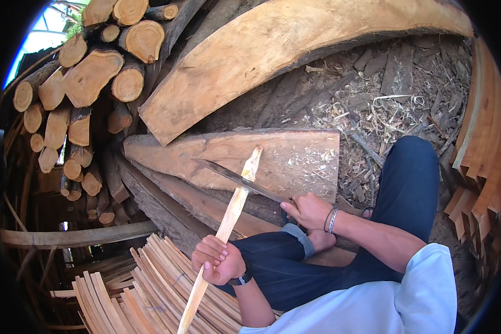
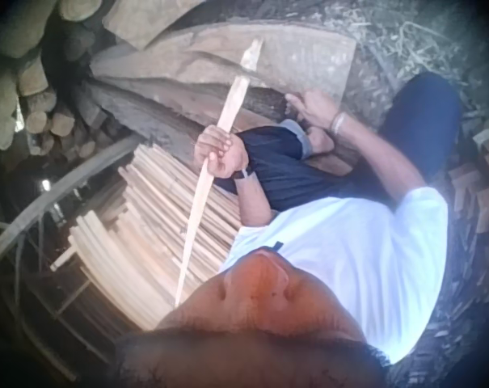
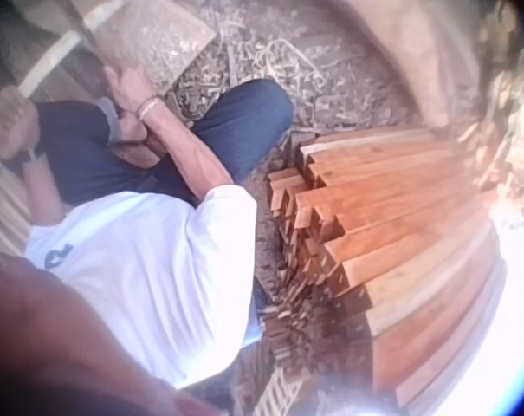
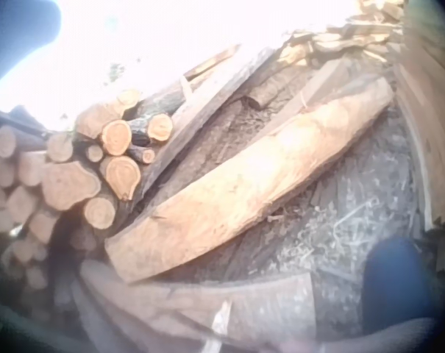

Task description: The person is shaving a thin wooden stick with a machete to smooth its surface while sitting in a woodworking area.

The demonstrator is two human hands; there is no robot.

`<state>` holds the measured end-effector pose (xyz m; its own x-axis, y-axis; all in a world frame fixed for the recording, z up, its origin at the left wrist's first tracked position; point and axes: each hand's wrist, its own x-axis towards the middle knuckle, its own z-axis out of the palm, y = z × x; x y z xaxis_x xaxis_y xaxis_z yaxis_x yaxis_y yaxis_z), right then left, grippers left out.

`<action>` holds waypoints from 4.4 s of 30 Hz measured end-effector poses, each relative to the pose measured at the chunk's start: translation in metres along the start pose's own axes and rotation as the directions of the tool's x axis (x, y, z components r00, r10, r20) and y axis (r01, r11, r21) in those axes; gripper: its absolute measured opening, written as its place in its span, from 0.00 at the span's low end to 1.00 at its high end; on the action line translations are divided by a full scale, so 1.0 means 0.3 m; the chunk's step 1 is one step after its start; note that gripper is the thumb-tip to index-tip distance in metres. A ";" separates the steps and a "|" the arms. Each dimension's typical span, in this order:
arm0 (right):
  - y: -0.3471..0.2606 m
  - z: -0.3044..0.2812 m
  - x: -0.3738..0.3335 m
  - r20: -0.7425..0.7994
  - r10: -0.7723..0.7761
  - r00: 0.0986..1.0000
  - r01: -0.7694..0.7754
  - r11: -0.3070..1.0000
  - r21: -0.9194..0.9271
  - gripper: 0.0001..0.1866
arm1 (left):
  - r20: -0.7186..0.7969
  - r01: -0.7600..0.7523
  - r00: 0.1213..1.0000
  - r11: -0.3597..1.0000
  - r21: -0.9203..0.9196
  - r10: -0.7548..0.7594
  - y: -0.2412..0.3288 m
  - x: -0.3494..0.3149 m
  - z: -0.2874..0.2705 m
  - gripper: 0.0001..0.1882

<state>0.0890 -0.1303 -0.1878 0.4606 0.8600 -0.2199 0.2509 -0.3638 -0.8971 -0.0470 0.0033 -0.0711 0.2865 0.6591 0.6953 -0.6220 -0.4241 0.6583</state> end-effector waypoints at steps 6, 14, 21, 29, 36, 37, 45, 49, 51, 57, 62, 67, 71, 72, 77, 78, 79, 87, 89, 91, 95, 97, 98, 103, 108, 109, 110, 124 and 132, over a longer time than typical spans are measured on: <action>-0.002 -0.009 -0.005 0.101 0.065 0.993 -0.091 0.954 0.284 0.32 | 0.026 0.016 1.000 1.000 0.023 -0.017 0.002 0.007 0.017 0.15; 0.006 0.017 0.014 0.062 0.020 0.998 -0.033 0.977 0.211 0.31 | -0.048 0.030 0.998 1.000 -0.010 -0.030 -0.008 0.036 -0.008 0.16; -0.150 -0.010 -0.062 0.096 -0.159 0.983 0.173 0.971 -0.164 0.29 | -0.069 0.013 0.998 1.000 -0.018 -0.014 -0.006 0.024 -0.038 0.16; 0.132 -0.001 0.040 -0.097 0.208 0.973 -0.220 0.965 -0.141 0.31 | -0.085 0.012 0.996 1.000 -0.010 -0.013 0.008 0.034 -0.057 0.15; -0.102 -0.047 -0.025 -0.033 -0.059 0.998 0.058 0.997 -0.056 0.30 | -0.048 0.002 0.999 1.000 -0.005 -0.002 -0.002 0.021 -0.041 0.14; -0.110 -0.037 -0.028 -0.022 -0.095 0.995 0.094 0.993 -0.072 0.29 | -0.046 0.000 0.999 1.000 -0.005 -0.001 -0.002 0.021 -0.051 0.14; -0.049 0.011 -0.028 -0.040 0.014 0.999 -0.020 0.988 -0.153 0.32 | -0.079 0.006 0.997 1.000 -0.004 -0.006 -0.003 0.034 -0.030 0.15; -0.140 -0.031 -0.056 0.076 -0.190 0.979 0.200 0.968 -0.150 0.30 | -0.067 -0.004 0.998 1.000 -0.004 0.004 0.001 0.022 -0.036 0.15; -0.140 -0.023 -0.056 0.085 -0.111 0.990 0.125 0.974 -0.188 0.28 | -0.067 -0.002 0.998 1.000 -0.007 0.002 0.004 0.026 -0.030 0.14; -0.037 -0.008 -0.006 -0.046 0.053 0.997 -0.060 0.988 -0.140 0.35 | -0.058 -0.011 0.998 1.000 -0.004 0.011 0.001 0.013 -0.036 0.15; -0.025 0.032 -0.037 -0.002 -0.104 0.995 0.104 0.994 -0.045 0.32 | -0.065 -0.004 0.998 1.000 0.006 0.004 -0.001 0.030 -0.025 0.15; -0.073 0.017 -0.057 0.065 -0.184 0.981 0.192 0.968 -0.159 0.30 | -0.118 0.005 0.993 0.999 -0.053 -0.012 -0.001 0.027 -0.025 0.14; -0.025 -0.021 -0.001 0.036 0.123 0.992 -0.117 0.984 -0.135 0.32 | -0.061 -0.012 0.998 1.000 0.001 0.012 0.001 0.009 -0.025 0.15; -0.045 -0.029 -0.012 0.032 0.132 0.991 -0.126 0.980 -0.156 0.33 | -0.051 -0.021 0.998 1.000 -0.002 0.021 0.003 0.005 -0.026 0.15; -0.027 0.026 -0.042 0.017 -0.100 0.995 0.098 0.993 0.059 0.31 | -0.061 -0.002 0.998 1.000 -0.020 0.001 -0.003 0.035 -0.015 0.14; -0.078 -0.005 -0.048 0.029 -0.125 0.992 0.125 0.992 -0.004 0.31 | -0.077 -0.001 0.997 1.000 -0.029 -0.001 -0.001 0.035 -0.016 0.14; -0.103 -0.023 -0.048 0.042 -0.149 0.988 0.152 0.986 -0.066 0.31 | -0.078 -0.007 0.997 1.000 -0.027 0.004 -0.001 0.031 -0.018 0.14; -0.017 -0.010 -0.020 0.026 0.049 0.998 -0.046 0.994 -0.095 0.32 | -0.071 0.013 0.997 0.997 -0.072 -0.018 -0.001 0.022 -0.024 0.15; 0.000 0.024 -0.033 -0.016 -0.050 0.999 0.049 0.998 -0.039 0.32 | -0.074 0.013 0.997 0.998 -0.064 -0.018 0.000 0.027 -0.016 0.15; -0.083 -0.017 -0.050 -0.009 -0.092 0.996 0.090 0.984 -0.151 0.31 | -0.082 0.014 0.996 0.999 -0.048 -0.018 0.003 0.026 -0.025 0.15; -0.044 -0.039 -0.007 0.052 0.049 0.997 -0.045 0.996 -0.077 0.31 | -0.078 0.014 0.997 0.998 -0.065 -0.019 -0.001 0.024 -0.026 0.15; -0.028 -0.045 -0.002 0.063 0.119 0.991 -0.115 0.991 -0.063 0.31 | -0.069 0.008 0.998 0.998 -0.063 -0.013 -0.004 0.031 -0.028 0.15; -0.043 -0.048 -0.013 0.048 0.101 0.994 -0.096 0.991 -0.090 0.31 | -0.062 0.003 0.998 0.999 -0.047 -0.006 -0.003 0.035 -0.036 0.15; -0.028 0.019 -0.035 -0.080 -0.112 0.991 0.107 0.992 -0.064 0.33 | -0.088 0.002 0.996 1.000 -0.028 -0.005 -0.005 0.045 -0.023 0.16; -0.003 -0.017 0.005 0.030 0.077 0.997 -0.078 0.996 0.037 0.33 | -0.071 -0.003 0.997 1.000 -0.012 0.002 -0.005 0.037 -0.033 0.16; 0.001 -0.008 0.005 0.020 0.058 0.998 -0.058 0.998 -0.011 0.33 | -0.061 -0.003 0.998 1.000 -0.017 0.002 -0.002 0.040 -0.027 0.15; 0.002 0.008 -0.001 0.018 0.040 0.999 -0.039 0.997 -0.061 0.33 | -0.055 -0.003 0.998 1.000 -0.018 0.002 0.000 0.037 -0.025 0.15; 0.041 -0.008 -0.011 -0.119 0.084 0.989 -0.083 0.996 0.012 0.33 | -0.115 0.001 0.993 1.000 -0.019 -0.003 -0.004 0.046 -0.041 0.16; 0.003 0.023 -0.017 -0.027 -0.051 0.998 0.053 0.995 0.080 0.32 | -0.307 0.026 0.951 0.999 -0.034 -0.036 -0.015 0.065 -0.050 0.15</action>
<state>0.0809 -0.1324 -0.1901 0.4704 0.8671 -0.1638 0.2062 -0.2885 -0.9350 -0.0498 0.0273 -0.0648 0.0712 0.8324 0.5495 -0.6388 -0.3851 0.6661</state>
